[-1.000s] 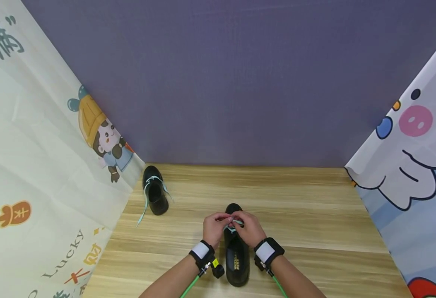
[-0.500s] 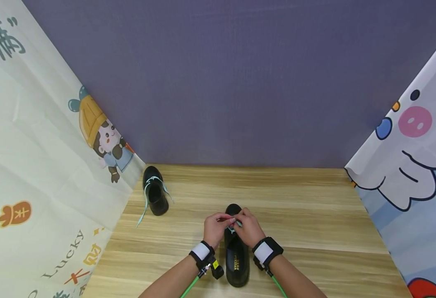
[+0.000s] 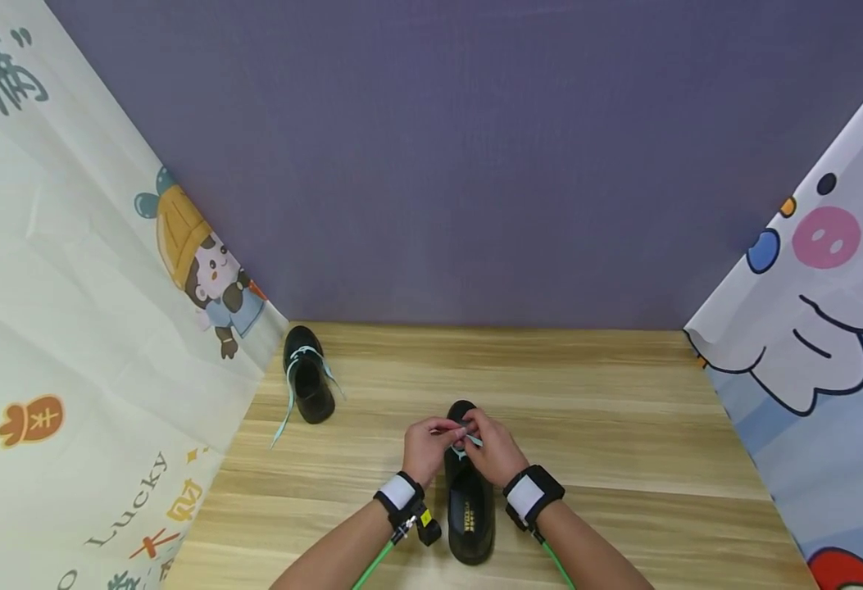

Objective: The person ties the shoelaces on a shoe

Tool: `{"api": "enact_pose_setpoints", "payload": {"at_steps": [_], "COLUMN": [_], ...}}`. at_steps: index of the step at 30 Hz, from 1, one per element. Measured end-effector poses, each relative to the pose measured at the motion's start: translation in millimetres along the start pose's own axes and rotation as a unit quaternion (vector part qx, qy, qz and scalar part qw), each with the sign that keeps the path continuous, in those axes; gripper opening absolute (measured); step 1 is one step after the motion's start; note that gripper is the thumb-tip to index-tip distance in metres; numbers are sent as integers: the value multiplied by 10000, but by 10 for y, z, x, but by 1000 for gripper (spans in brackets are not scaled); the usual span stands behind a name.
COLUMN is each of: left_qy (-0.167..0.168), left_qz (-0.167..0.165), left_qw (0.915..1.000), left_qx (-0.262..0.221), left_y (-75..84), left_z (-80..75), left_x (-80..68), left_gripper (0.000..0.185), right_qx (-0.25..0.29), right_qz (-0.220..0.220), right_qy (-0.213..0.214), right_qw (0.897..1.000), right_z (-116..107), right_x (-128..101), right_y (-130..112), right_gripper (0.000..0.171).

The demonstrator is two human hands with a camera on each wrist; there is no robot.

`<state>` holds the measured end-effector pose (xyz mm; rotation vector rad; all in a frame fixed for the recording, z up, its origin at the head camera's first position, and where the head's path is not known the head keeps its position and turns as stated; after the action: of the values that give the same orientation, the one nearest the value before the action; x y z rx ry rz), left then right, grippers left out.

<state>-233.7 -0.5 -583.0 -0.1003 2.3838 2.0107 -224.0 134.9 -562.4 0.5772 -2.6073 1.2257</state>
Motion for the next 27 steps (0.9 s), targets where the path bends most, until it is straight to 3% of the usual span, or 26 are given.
{"api": "enact_pose_setpoints", "payload": {"at_steps": [4,8,14,27], "left_qy": [-172,-459,-1056,-1883], "left_qz": [503,1014,891,821], "left_qw": [9974,9879,9834,9674], "left_qx": [480,1084,1173,1478], "left_y": [42,86,73,60], "left_z": [1,18,66,88], "left_x": [28,44,87,138], "left_gripper": [5,7,10,15], "right_qx": [425,1170,1961,1041], "right_qz": [293,650,984,219], "right_qy": [-414,-725,-761,-364], "right_qw": [9978,9883,9726,9937], "right_z": [18,36,52,4], "right_x": [8,-12,-45,-66], "right_y": [74,142,195,101], "right_gripper": [38,39,45,33]}}
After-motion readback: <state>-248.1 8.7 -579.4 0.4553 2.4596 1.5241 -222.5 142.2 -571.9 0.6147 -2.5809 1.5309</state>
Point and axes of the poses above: each hand's wrist, its own x-axis towards the middle knuckle, its own z-axis out of the palm, y = z × x, the point moved 7 cm from there along x, towards the middle knuckle
